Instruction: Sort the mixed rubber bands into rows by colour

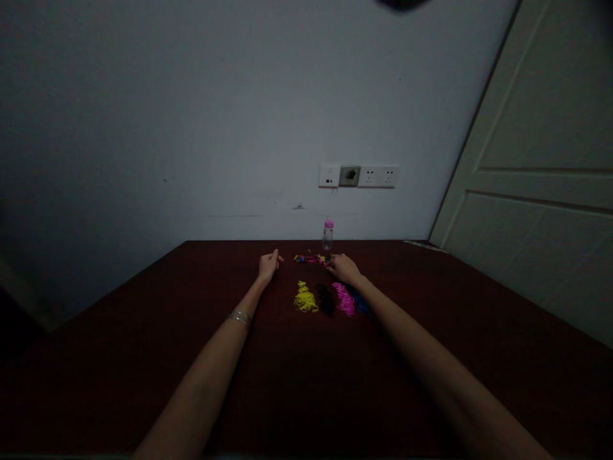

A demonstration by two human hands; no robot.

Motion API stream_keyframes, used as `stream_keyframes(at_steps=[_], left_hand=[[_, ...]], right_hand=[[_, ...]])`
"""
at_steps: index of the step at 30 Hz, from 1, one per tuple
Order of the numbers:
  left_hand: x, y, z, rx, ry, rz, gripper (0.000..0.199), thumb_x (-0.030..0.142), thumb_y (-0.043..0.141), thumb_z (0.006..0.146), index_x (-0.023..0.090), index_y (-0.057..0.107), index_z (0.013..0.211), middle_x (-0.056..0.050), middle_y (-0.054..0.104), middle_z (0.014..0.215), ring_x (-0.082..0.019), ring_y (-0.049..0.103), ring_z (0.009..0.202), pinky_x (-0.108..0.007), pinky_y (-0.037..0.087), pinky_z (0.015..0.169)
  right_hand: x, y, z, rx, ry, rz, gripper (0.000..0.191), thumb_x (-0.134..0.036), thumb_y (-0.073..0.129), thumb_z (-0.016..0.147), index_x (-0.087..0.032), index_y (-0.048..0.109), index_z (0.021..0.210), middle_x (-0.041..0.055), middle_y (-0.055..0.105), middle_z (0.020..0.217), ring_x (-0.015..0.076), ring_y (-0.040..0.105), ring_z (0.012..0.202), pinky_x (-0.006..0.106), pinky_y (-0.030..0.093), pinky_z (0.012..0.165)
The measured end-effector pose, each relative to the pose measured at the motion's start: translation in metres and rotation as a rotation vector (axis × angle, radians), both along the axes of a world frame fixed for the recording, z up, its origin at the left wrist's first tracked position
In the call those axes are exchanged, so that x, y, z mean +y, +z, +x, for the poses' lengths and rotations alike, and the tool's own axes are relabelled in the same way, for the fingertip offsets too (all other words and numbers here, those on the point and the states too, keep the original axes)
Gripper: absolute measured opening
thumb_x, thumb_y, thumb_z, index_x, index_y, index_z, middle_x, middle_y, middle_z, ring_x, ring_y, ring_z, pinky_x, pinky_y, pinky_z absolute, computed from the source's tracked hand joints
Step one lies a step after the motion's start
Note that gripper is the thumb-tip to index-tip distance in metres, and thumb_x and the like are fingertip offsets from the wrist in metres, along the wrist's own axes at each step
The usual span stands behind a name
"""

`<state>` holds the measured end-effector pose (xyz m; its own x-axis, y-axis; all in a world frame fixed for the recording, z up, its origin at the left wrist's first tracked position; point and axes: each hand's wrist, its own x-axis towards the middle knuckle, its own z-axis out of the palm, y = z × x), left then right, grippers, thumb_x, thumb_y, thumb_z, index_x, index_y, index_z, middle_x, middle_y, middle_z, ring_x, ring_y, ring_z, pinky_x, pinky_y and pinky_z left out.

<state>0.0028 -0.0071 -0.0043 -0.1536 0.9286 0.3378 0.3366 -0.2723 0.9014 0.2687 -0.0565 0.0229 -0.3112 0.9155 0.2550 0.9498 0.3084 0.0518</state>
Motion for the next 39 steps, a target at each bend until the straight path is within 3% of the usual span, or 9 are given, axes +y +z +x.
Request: stream_keyframes(at_steps=[9, 20, 26, 32, 39], left_hand=[[0.001, -0.001, 0.0, -0.013, -0.013, -0.016, 0.05, 0.052, 0.039, 0.08, 0.012, 0.063, 0.06, 0.003, 0.041, 0.039, -0.009, 0.037, 0.038, -0.021, 0.027, 0.044], [-0.002, 0.002, 0.001, -0.016, -0.018, -0.016, 0.049, 0.052, 0.041, 0.079, 0.012, 0.063, 0.06, 0.003, 0.04, 0.038, -0.009, 0.036, 0.038, -0.022, 0.026, 0.045], [-0.004, 0.003, 0.001, -0.016, -0.042, 0.012, 0.047, 0.05, 0.043, 0.078, 0.012, 0.061, 0.058, 0.003, 0.04, 0.039, -0.008, 0.036, 0.039, -0.021, 0.026, 0.045], [-0.002, 0.001, 0.001, 0.034, -0.063, 0.007, 0.047, 0.05, 0.043, 0.078, 0.012, 0.062, 0.059, 0.003, 0.041, 0.039, -0.009, 0.038, 0.04, -0.021, 0.028, 0.046], [0.001, -0.001, 0.0, 0.087, -0.063, 0.001, 0.049, 0.052, 0.042, 0.078, 0.012, 0.063, 0.06, 0.002, 0.043, 0.04, -0.01, 0.04, 0.042, -0.021, 0.03, 0.047]], right_hand=[[-0.005, -0.002, -0.004, -0.014, -0.057, 0.056, 0.027, -0.026, 0.043, 0.089, -0.015, 0.067, 0.09, 0.0124, 0.063, 0.105, 0.0224, 0.054, 0.097, 0.03, 0.04, 0.085], [-0.011, 0.004, 0.002, -0.045, -0.03, 0.029, 0.028, -0.022, 0.037, 0.09, -0.013, 0.061, 0.1, 0.0155, 0.056, 0.113, 0.0249, 0.046, 0.105, 0.031, 0.039, 0.085], [-0.016, 0.006, 0.033, 0.093, 0.061, 0.066, 0.018, -0.02, 0.046, 0.086, -0.015, 0.063, 0.087, 0.0116, 0.057, 0.106, 0.021, 0.047, 0.101, 0.028, 0.038, 0.086], [-0.04, 0.002, 0.073, 0.227, 0.184, 0.062, 0.016, -0.02, 0.049, 0.084, -0.016, 0.063, 0.078, 0.0098, 0.057, 0.101, 0.0194, 0.05, 0.098, 0.028, 0.039, 0.086], [-0.062, -0.005, 0.108, 0.228, 0.213, -0.023, 0.02, -0.021, 0.046, 0.083, -0.015, 0.064, 0.077, 0.0101, 0.058, 0.098, 0.0182, 0.054, 0.092, 0.028, 0.041, 0.085]])
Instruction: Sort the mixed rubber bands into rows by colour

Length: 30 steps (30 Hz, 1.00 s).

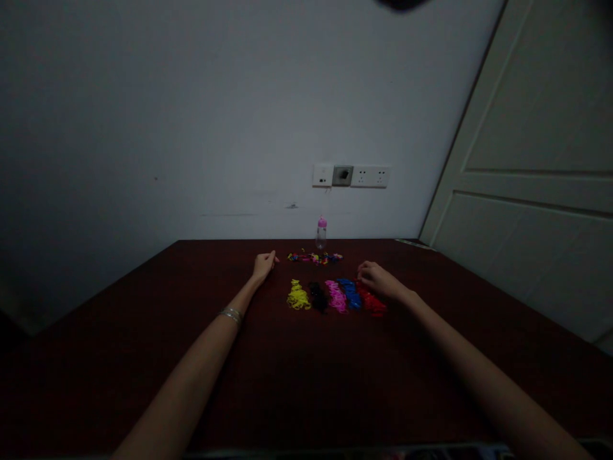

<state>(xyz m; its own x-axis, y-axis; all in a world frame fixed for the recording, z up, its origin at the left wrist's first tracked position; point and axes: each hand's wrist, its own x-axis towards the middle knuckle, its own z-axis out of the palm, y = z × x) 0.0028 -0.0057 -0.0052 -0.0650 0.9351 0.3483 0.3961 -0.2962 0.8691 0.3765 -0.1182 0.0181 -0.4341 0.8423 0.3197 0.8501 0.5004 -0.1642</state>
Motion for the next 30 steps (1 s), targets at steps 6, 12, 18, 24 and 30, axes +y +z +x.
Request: stream_keyframes(at_steps=[6, 12, 18, 24, 30], left_hand=[[-0.001, 0.001, 0.0, -0.001, -0.005, -0.002, 0.05, 0.054, 0.042, 0.077, 0.012, 0.063, 0.06, 0.002, 0.042, 0.04, -0.01, 0.04, 0.041, -0.022, 0.03, 0.047], [0.001, -0.002, 0.0, 0.017, -0.005, 0.001, 0.048, 0.054, 0.043, 0.076, 0.012, 0.064, 0.062, 0.003, 0.042, 0.04, -0.01, 0.04, 0.042, -0.022, 0.03, 0.047], [-0.004, 0.004, 0.004, 0.139, 0.024, 0.004, 0.039, 0.045, 0.049, 0.075, 0.013, 0.067, 0.065, -0.001, 0.055, 0.048, -0.013, 0.051, 0.052, -0.022, 0.034, 0.052], [0.002, 0.008, 0.01, 0.288, 0.071, -0.018, 0.021, 0.033, 0.061, 0.069, 0.014, 0.07, 0.073, -0.006, 0.068, 0.072, -0.016, 0.059, 0.067, -0.023, 0.04, 0.06], [-0.001, 0.019, 0.041, 0.508, -0.015, -0.048, 0.018, 0.028, 0.062, 0.07, 0.016, 0.071, 0.08, -0.007, 0.069, 0.08, -0.017, 0.06, 0.074, -0.022, 0.041, 0.064]], right_hand=[[0.003, 0.002, 0.011, 0.056, 0.004, -0.09, 0.024, -0.022, 0.046, 0.083, -0.015, 0.069, 0.081, 0.0101, 0.061, 0.103, 0.0168, 0.058, 0.092, 0.025, 0.043, 0.085], [0.013, -0.011, 0.034, 0.055, -0.163, -0.06, 0.034, -0.024, 0.038, 0.088, -0.014, 0.067, 0.102, 0.0113, 0.063, 0.113, 0.0194, 0.057, 0.106, 0.029, 0.04, 0.096], [0.011, -0.04, 0.05, -0.045, -0.311, -0.038, 0.042, -0.023, 0.031, 0.091, -0.009, 0.056, 0.121, 0.0161, 0.049, 0.132, 0.0231, 0.046, 0.121, 0.035, 0.033, 0.103], [0.008, -0.04, 0.037, -0.114, -0.387, -0.04, 0.043, -0.013, 0.032, 0.087, -0.007, 0.053, 0.124, 0.0168, 0.047, 0.134, 0.0253, 0.043, 0.124, 0.037, 0.032, 0.104], [0.011, -0.044, 0.034, -0.148, -0.427, -0.036, 0.048, -0.006, 0.036, 0.081, -0.006, 0.051, 0.126, 0.0176, 0.045, 0.135, 0.026, 0.041, 0.126, 0.037, 0.032, 0.104]])
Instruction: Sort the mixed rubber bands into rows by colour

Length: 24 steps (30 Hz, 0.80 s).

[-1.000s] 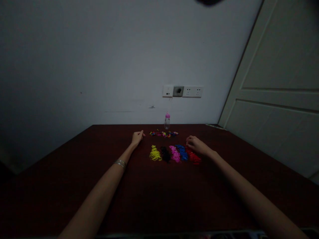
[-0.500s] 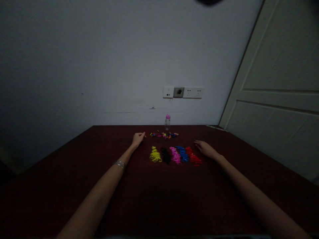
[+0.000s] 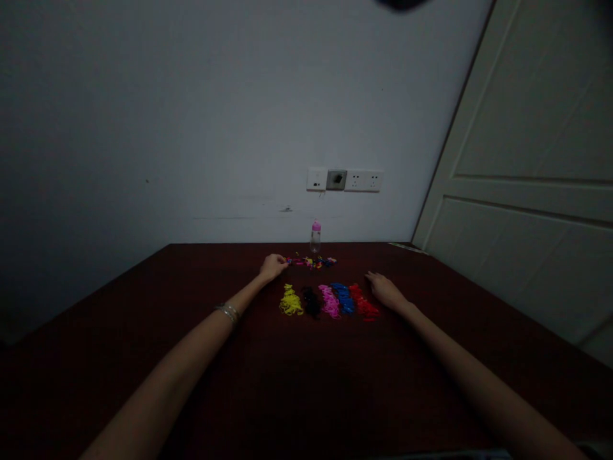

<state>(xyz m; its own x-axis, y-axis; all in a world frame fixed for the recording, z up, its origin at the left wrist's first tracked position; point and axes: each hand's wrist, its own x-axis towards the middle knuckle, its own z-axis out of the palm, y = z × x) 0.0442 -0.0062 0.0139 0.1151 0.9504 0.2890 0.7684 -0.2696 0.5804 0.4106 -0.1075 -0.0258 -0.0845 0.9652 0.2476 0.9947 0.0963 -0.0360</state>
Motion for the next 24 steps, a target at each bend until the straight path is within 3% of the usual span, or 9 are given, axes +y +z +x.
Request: stream_keyframes(at_steps=[6, 11, 24], left_hand=[[-0.011, 0.011, 0.044, 0.164, -0.13, -0.006, 0.024, 0.034, 0.064, 0.071, 0.019, 0.071, 0.09, -0.008, 0.068, 0.093, -0.019, 0.061, 0.085, -0.023, 0.042, 0.068], [-0.017, 0.015, 0.069, 0.256, -0.118, -0.013, 0.021, 0.033, 0.061, 0.074, 0.021, 0.07, 0.089, -0.008, 0.068, 0.095, -0.021, 0.061, 0.092, -0.024, 0.043, 0.073], [-0.014, 0.002, 0.083, 0.312, -0.1, -0.013, 0.016, 0.023, 0.056, 0.076, 0.019, 0.068, 0.085, -0.01, 0.067, 0.094, -0.02, 0.061, 0.092, -0.025, 0.045, 0.075]], right_hand=[[0.0, -0.008, 0.003, 0.09, 0.021, 0.087, 0.047, -0.006, 0.034, 0.081, -0.006, 0.054, 0.123, 0.0163, 0.049, 0.132, 0.0236, 0.043, 0.124, 0.038, 0.031, 0.106], [-0.001, -0.008, 0.002, 0.135, 0.026, 0.101, 0.047, -0.007, 0.034, 0.081, -0.01, 0.055, 0.124, 0.013, 0.051, 0.131, 0.0225, 0.044, 0.124, 0.038, 0.03, 0.107], [-0.009, 0.001, -0.006, 0.112, -0.004, 0.068, 0.045, -0.009, 0.035, 0.083, -0.005, 0.054, 0.124, 0.0159, 0.048, 0.133, 0.025, 0.042, 0.125, 0.037, 0.031, 0.106]])
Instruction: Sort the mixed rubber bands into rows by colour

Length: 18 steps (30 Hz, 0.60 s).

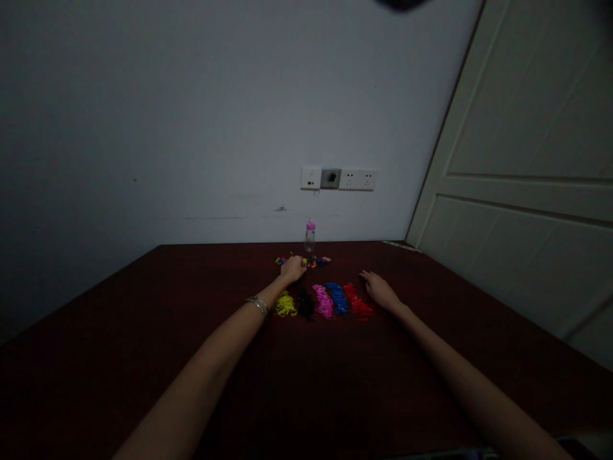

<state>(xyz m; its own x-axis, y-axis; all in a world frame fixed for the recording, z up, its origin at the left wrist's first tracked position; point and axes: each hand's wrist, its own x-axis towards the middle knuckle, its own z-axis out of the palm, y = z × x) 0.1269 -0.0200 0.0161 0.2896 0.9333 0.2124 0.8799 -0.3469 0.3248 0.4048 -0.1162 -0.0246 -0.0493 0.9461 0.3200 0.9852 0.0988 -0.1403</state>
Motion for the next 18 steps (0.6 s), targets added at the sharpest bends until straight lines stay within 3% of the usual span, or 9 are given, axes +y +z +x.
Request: stream_keyframes(at_steps=[9, 18], left_hand=[[0.0037, -0.0014, -0.0015, -0.069, -0.029, 0.002, 0.012, 0.022, 0.058, 0.075, 0.018, 0.068, 0.079, -0.008, 0.068, 0.086, -0.019, 0.061, 0.085, -0.024, 0.043, 0.073], [0.0062, 0.0003, -0.0064, -0.14, -0.073, -0.059, 0.012, 0.027, 0.061, 0.073, 0.019, 0.069, 0.074, -0.004, 0.067, 0.078, -0.015, 0.06, 0.074, -0.022, 0.04, 0.066]], right_hand=[[0.001, -0.0014, 0.0002, 0.019, 0.008, 0.028, 0.045, -0.008, 0.037, 0.082, -0.01, 0.056, 0.122, 0.0143, 0.05, 0.131, 0.0246, 0.044, 0.124, 0.039, 0.032, 0.106], [0.0005, 0.0005, -0.0006, -0.01, -0.001, 0.007, 0.044, -0.009, 0.033, 0.084, -0.006, 0.055, 0.123, 0.0159, 0.049, 0.132, 0.0235, 0.043, 0.124, 0.037, 0.031, 0.106]])
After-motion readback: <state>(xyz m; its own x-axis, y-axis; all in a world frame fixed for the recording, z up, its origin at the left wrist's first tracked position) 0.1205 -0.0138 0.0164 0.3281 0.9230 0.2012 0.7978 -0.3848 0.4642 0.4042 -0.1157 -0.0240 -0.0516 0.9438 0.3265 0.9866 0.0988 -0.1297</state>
